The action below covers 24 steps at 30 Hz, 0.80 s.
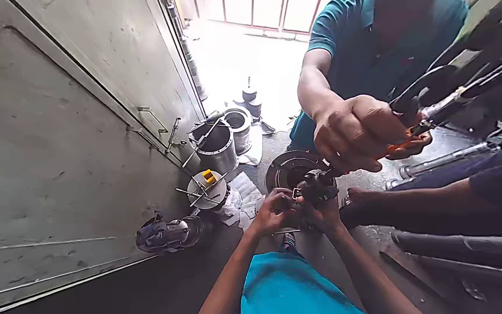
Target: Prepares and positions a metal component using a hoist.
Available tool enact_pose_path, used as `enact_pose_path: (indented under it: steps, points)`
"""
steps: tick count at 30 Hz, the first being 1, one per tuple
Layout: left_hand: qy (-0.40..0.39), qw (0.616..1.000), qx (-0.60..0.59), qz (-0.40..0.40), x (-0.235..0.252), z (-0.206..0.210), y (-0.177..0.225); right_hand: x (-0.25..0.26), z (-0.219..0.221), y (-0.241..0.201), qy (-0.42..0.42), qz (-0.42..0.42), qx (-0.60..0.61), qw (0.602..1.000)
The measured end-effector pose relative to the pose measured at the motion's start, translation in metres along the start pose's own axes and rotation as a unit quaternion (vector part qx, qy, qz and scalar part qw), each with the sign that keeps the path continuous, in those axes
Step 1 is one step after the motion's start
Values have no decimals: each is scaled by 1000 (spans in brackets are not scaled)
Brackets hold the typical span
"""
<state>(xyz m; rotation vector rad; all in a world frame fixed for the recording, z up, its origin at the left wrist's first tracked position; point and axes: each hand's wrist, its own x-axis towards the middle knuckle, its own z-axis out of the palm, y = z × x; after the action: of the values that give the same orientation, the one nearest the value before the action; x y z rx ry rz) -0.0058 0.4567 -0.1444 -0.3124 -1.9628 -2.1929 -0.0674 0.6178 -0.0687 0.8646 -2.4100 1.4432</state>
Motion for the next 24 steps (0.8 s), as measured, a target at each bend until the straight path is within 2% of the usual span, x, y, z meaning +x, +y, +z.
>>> enact_pose_path:
  steps: [3,5,7,10,11,13,15,18,21,24]
  points:
    - [27,993,-107,-31,-10,19,-9,2,12,-1,-10,61,140,988]
    - [34,987,-130,-83,-12,22,-9,0,18,-5,-18,88,172,981]
    - [14,993,-38,-107,-15,22,-16,-7,22,-8,-22,87,140,986]
    - [51,990,113,-66,-8,18,-28,-20,17,0,-27,39,83,995]
    - [62,983,168,-45,-8,16,-31,-33,12,5,-11,36,68,997]
    - [33,965,261,5,-7,8,-42,-66,2,22,49,54,44,996]
    - [-25,937,347,37,-6,4,-55,-108,-13,43,99,119,25,988]
    - [-127,885,447,28,2,8,-73,-157,-39,80,129,235,47,962]
    - [-159,835,527,12,16,14,-77,-198,-63,123,96,322,71,939]
    - [-170,823,542,-9,25,19,-77,-232,-79,165,36,413,80,907]
